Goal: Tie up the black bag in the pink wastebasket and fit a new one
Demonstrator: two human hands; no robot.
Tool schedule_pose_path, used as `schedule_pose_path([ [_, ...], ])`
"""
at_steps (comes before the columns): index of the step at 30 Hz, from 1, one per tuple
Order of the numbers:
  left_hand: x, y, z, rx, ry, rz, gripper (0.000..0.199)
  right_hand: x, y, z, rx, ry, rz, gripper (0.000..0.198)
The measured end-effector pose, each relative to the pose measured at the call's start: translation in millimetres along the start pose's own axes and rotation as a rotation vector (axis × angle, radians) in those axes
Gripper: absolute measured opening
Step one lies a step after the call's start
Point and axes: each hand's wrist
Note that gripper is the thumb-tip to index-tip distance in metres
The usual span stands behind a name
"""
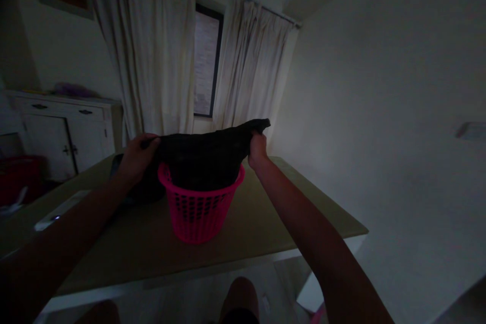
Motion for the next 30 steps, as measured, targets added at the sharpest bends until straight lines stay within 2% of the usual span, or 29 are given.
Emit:
schedule_pose_path([
  [3,-19.7,6.7,-9.6,-0.069,-0.02,0.237,0.013,-4.7,4.4,-1.4,-0.004,-0.055,0.034,0.025],
  [7,-40.1,2.4,-21.2,-0.073,-0.039,0.577,0.028,-5.5,9.3,-1.3,-0.035,-0.081,-0.049,0.022],
  [11,-35.0,-15.3,-26.5,-0.095,-0.01,0.747,0.024,-0.6,7.0,-0.4,-0.11,-0.063,-0.269,0.025],
  [12,-29.0,-18.9,-25.5,-0.07,-0.014,0.764,0.024,0.3,4.9,-0.8,-0.131,-0.056,-0.29,0.026],
  [14,-13.6,-23.4,-21.1,0.002,-0.039,0.737,0.039,0.9,-0.9,-2.8,-0.169,-0.041,-0.295,0.027],
  [18,15.3,-24.7,-9.5,0.075,-0.057,0.496,0.075,-0.2,-14.4,-7.4,-0.139,-0.063,-0.233,0.028],
  [21,22.4,-21.8,-4.2,0.205,-0.134,0.362,0.064,0.6,-20.0,-5.8,-0.062,-0.052,-0.228,0.031],
  [23,18.2,-16.1,-2.8,0.371,-0.282,0.374,0.057,2.6,-19.2,-1.2,-0.018,-0.028,-0.246,0.033],
  [25,7.9,-6.4,-2.4,0.454,-0.357,0.426,0.058,4.8,-15.4,5.4,0.019,-0.017,-0.218,0.031],
  [27,-6.1,5.3,-2.9,0.403,-0.308,0.475,0.052,6.3,-10.7,13.0,0.019,0.01,-0.144,0.024],
  [30,-25.7,19.8,-4.4,0.265,-0.253,0.546,0.038,4.9,-7.9,23.9,-0.044,0.135,0.033,0.018],
])
Point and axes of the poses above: each hand's wrist, its own z-axis away from the middle knuckle, its own y-axis out of the palm, x = y × z, and after that the axes turned 10 degrees about y, right-handed
